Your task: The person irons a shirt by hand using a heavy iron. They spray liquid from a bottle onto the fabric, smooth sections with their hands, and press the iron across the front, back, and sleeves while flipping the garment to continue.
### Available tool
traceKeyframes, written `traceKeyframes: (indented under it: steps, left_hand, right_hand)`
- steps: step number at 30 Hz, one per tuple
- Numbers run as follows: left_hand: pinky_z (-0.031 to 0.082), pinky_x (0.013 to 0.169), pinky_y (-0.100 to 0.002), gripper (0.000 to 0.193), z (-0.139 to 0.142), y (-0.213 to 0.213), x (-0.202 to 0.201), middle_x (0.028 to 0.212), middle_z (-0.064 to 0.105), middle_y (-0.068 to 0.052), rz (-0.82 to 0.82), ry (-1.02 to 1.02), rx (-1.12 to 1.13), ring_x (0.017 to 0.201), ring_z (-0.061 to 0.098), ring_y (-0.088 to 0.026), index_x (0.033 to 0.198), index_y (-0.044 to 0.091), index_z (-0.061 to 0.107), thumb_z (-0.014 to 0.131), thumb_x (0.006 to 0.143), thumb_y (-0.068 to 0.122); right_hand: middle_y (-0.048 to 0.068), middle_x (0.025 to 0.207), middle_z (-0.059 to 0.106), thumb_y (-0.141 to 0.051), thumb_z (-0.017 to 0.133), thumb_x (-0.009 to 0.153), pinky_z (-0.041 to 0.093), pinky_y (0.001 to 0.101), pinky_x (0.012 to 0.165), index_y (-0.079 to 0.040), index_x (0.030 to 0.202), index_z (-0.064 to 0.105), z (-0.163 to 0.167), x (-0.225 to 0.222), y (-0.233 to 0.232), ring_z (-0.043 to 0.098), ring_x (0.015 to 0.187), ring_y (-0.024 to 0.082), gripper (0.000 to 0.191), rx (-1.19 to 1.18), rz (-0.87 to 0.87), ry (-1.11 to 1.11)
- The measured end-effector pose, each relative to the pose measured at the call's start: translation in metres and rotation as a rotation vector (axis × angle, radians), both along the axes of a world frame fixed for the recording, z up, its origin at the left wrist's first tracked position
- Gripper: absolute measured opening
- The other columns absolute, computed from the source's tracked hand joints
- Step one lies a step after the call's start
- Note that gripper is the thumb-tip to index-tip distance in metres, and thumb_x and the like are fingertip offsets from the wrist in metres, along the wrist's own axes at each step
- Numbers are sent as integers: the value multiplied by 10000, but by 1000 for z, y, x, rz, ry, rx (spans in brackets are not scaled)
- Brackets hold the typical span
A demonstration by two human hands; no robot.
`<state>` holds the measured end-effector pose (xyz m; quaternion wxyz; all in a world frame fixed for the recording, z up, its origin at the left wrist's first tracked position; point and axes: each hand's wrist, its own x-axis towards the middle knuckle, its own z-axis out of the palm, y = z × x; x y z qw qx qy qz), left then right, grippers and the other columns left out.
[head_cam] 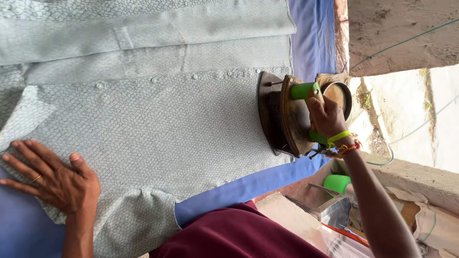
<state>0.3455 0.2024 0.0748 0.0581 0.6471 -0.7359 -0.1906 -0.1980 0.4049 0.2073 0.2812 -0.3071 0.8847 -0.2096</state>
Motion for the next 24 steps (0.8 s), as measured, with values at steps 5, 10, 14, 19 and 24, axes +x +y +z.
traceKeyframes:
  steps: [5, 10, 14, 19, 24]
  left_hand:
    - [-46, 1209, -731, 897, 2, -1, -6, 1754, 86, -300, 3, -21, 30, 1594, 3, -482, 1683, -132, 151, 64, 1115, 557]
    - [-58, 1211, -732, 909, -3, 1, -6, 1758, 62, -271, 7, -57, 11, 1597, -10, -468, 1691, -112, 145, 55, 1099, 572]
    - [-68, 1210, -726, 929, -5, 5, -6, 1766, 61, -240, 7, -56, -43, 1604, -16, -449, 1686, -104, 155, 54, 1092, 603]
    - [-80, 1203, -711, 936, -3, 11, -7, 1758, 80, -235, 13, -21, -117, 1600, -13, -433, 1667, -110, 190, 66, 1092, 619]
    - [-87, 1209, -696, 910, -7, 21, -5, 1754, 103, -226, 6, 6, -145, 1603, -10, -415, 1657, -101, 209, 77, 1100, 607]
  right_hand:
    - [25, 598, 560, -524, 537, 1045, 433, 302, 403, -22, 864, 580, -8, -2, -22, 548, 442, 127, 536, -77, -208, -72]
    - [31, 588, 583, -558, 568, 1031, 463, 311, 396, -24, 834, 623, -11, -23, -56, 586, 451, 132, 572, -143, -152, -34]
    - [39, 568, 587, -590, 572, 1017, 508, 313, 403, -2, 813, 642, -9, -41, -73, 624, 451, 146, 627, -133, -123, 38]
    - [58, 662, 621, -589, 591, 1038, 515, 330, 405, 36, 1003, 620, -9, -53, -76, 634, 489, 155, 626, -253, -19, -24]
    - [66, 681, 646, -569, 557, 1011, 516, 329, 406, -50, 1126, 588, -14, -64, -59, 643, 485, 159, 532, -290, 24, -54]
